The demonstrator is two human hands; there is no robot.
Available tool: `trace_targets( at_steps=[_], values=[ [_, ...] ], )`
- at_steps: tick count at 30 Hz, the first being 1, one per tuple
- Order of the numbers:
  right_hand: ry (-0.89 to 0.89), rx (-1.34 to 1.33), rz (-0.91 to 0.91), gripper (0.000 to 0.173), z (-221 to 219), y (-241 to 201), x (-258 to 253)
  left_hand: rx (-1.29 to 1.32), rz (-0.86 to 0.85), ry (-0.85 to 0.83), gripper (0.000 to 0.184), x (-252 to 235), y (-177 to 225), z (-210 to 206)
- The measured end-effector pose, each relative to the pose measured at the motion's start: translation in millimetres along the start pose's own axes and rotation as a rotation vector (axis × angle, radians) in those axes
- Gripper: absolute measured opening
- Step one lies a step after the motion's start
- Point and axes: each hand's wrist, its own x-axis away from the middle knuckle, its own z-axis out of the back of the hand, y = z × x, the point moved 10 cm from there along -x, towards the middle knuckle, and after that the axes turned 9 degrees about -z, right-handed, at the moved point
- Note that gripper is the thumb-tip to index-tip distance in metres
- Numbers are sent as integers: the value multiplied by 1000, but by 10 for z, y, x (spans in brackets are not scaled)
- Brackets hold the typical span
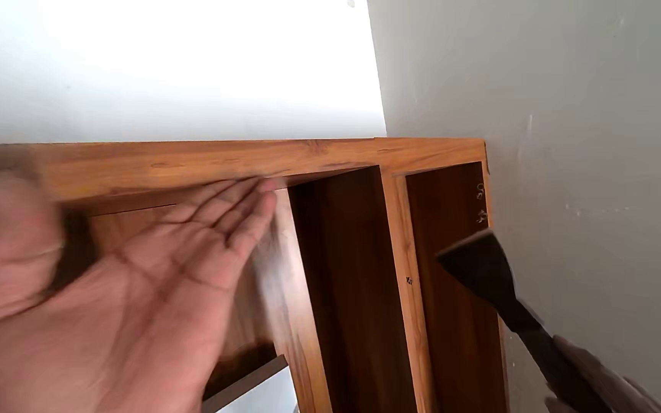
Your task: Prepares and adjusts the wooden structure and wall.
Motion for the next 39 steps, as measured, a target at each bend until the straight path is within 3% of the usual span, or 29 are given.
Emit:
trace_targets(
  at_steps=[3, 5, 7, 9, 12, 15, 22, 30, 39],
  values=[
    [21, 132, 219, 41, -124, -190, -343, -236, -177, 65, 55, 93, 100, 55],
    [89, 189, 374, 39, -205, -334, -596, -138, -105, 71, 69, 129, -162, 219],
    [187, 230, 540, 38, -305, -502, -853, -175, -96, 160, 55, 176, -513, 373],
    [228, 251, 672, 38, -410, -685, -1087, -260, -27, 129, 41, 155, -915, 339],
    [219, 263, 833, 39, -530, -844, -1398, -238, 152, 86, 42, -17, -1429, 113],
    [215, 279, 928, 37, -574, -913, -1639, -186, 181, 96, 35, -271, -1636, 1],
    [203, 254, 1030, 36, -561, -918, -1956, -483, 64, 17, 30, -573, -1504, 41],
    [210, 180, 989, 38, -718, -1102, -1727, -528, 15, 51, 26, -501, -1113, 175],
    [233, 208, 996, 36, -657, -1085, -1715, -523, -58, 52, 21, -508, -1133, 144]
  ],
)
